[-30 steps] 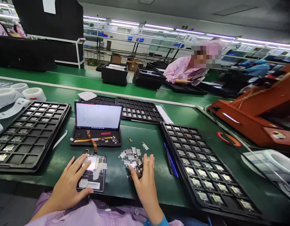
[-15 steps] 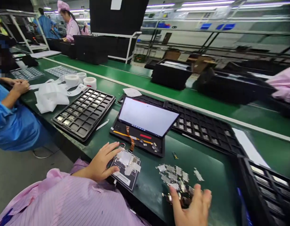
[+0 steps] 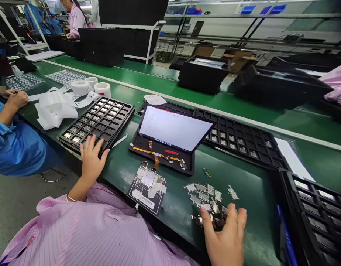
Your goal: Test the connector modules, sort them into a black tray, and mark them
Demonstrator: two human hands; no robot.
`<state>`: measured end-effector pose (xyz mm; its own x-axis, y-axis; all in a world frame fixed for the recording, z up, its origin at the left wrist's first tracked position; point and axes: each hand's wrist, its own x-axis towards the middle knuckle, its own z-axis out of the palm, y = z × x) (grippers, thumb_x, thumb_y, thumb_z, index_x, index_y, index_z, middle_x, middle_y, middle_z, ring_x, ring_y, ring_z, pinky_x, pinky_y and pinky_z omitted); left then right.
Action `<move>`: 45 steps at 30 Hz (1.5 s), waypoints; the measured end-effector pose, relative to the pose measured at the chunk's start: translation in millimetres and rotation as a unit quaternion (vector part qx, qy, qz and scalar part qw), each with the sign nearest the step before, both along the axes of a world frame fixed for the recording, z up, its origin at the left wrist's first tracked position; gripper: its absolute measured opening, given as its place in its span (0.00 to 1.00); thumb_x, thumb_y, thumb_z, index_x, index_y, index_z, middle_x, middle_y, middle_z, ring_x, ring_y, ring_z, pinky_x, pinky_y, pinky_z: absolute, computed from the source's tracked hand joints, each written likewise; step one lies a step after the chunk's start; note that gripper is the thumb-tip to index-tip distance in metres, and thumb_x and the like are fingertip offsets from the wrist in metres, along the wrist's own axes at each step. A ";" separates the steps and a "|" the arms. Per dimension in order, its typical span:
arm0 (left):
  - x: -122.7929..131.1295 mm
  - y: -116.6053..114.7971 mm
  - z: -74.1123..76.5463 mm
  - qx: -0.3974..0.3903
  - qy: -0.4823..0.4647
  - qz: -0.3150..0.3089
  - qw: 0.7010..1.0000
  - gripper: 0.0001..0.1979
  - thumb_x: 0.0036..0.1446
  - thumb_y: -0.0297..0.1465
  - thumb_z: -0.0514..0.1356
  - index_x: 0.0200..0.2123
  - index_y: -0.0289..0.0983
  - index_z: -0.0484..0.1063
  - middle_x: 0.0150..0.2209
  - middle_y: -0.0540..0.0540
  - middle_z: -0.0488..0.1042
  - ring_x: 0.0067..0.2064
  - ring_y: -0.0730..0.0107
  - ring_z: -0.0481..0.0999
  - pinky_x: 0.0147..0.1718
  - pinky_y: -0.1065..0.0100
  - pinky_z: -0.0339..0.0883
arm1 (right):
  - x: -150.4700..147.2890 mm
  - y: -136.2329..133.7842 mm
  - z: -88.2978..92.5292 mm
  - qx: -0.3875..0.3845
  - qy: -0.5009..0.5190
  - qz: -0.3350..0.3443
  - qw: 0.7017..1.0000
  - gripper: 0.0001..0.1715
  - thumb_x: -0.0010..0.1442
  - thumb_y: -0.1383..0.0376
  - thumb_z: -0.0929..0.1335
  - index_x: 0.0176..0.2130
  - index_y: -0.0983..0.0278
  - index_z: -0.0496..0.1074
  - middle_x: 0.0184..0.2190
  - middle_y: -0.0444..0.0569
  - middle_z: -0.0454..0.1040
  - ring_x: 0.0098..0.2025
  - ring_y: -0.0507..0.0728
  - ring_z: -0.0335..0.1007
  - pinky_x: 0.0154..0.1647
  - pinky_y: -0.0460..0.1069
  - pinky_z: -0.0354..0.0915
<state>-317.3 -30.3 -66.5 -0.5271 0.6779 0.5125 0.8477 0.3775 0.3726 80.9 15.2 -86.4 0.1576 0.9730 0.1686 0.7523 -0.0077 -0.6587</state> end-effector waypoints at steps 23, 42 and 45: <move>69.4 58.5 13.8 -0.228 -0.082 -0.231 0.942 0.35 0.63 0.46 0.56 0.68 0.35 0.55 0.70 0.24 0.45 0.68 0.36 0.56 0.61 0.44 0.59 | -17.6 -19.1 6.4 0.131 -0.055 0.157 0.977 0.40 0.68 0.59 0.63 0.71 0.63 0.45 0.73 0.62 0.38 0.74 0.68 0.31 0.69 0.69 0.47; 60.8 107.7 15.6 -0.209 -0.001 -0.239 0.948 0.26 0.65 0.40 0.51 0.61 0.34 0.68 0.66 0.29 0.59 0.61 0.39 0.69 0.57 0.48 0.64 | -90.3 -22.4 14.5 0.174 -0.184 0.502 0.827 0.23 0.73 0.59 0.57 0.59 0.68 0.66 0.62 0.54 0.68 0.66 0.62 0.59 0.67 0.57 0.57; 63.8 113.0 17.2 -0.211 -0.009 -0.241 0.947 0.25 0.65 0.39 0.52 0.61 0.34 0.69 0.67 0.29 0.58 0.60 0.39 0.70 0.57 0.49 0.65 | -92.0 -20.4 13.1 0.160 -0.176 0.496 0.835 0.22 0.72 0.60 0.58 0.59 0.67 0.67 0.62 0.53 0.68 0.66 0.62 0.58 0.66 0.57 0.57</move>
